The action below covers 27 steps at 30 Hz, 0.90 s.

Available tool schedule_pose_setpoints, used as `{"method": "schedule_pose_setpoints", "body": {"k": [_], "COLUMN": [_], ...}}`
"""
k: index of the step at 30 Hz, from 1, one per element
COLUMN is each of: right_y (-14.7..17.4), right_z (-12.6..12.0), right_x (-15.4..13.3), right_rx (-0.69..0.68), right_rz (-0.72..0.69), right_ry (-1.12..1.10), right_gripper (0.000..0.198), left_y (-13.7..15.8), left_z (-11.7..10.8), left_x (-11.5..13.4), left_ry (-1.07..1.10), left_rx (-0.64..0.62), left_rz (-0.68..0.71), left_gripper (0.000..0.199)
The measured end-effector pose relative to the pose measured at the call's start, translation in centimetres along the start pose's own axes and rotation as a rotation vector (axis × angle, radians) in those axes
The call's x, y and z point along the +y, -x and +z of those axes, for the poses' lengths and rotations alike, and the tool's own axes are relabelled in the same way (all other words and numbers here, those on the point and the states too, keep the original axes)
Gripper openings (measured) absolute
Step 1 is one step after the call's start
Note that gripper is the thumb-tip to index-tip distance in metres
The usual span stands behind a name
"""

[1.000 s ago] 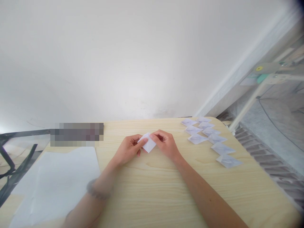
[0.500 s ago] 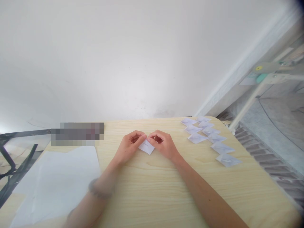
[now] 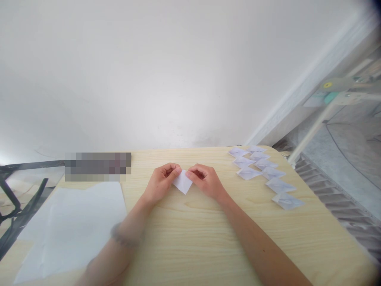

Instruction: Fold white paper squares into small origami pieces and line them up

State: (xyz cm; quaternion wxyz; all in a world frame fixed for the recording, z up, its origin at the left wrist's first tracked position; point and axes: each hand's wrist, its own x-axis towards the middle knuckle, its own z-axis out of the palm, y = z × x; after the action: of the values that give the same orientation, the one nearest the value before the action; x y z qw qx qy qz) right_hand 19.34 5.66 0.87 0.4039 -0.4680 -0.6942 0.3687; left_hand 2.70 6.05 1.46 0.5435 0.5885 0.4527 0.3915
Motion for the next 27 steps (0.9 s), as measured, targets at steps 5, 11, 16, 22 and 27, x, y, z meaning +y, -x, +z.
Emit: {"method": "schedule_pose_setpoints", "body": {"k": [5, 11, 16, 22, 27], "right_y": [-0.1, -0.2, -0.2, -0.3, -0.3], "right_z": [-0.2, -0.1, 0.1, 0.3, 0.2], "right_x": [-0.1, 0.4, 0.8, 1.3, 1.2], "right_rx": [-0.024, 0.063, 0.188, 0.290, 0.239], "right_rz": [-0.033, 0.034, 0.079, 0.075, 0.057], "right_ry": [-0.005, -0.025, -0.068, -0.085, -0.050], "right_gripper": [0.024, 0.026, 0.026, 0.021, 0.021], "left_y": [-0.1, -0.2, 0.1, 0.1, 0.0], "left_z": [-0.2, 0.3, 0.7, -0.2, -0.5], "left_x": [-0.1, -0.1, 0.0, -0.4, -0.7], "left_ry": [0.060, -0.006, -0.034, -0.224, -0.229], "left_rx": [-0.044, 0.051, 0.059, -0.023, 0.013], "left_rz": [-0.027, -0.019, 0.056, 0.103, 0.070], "left_gripper": [0.026, 0.029, 0.037, 0.036, 0.038]}}
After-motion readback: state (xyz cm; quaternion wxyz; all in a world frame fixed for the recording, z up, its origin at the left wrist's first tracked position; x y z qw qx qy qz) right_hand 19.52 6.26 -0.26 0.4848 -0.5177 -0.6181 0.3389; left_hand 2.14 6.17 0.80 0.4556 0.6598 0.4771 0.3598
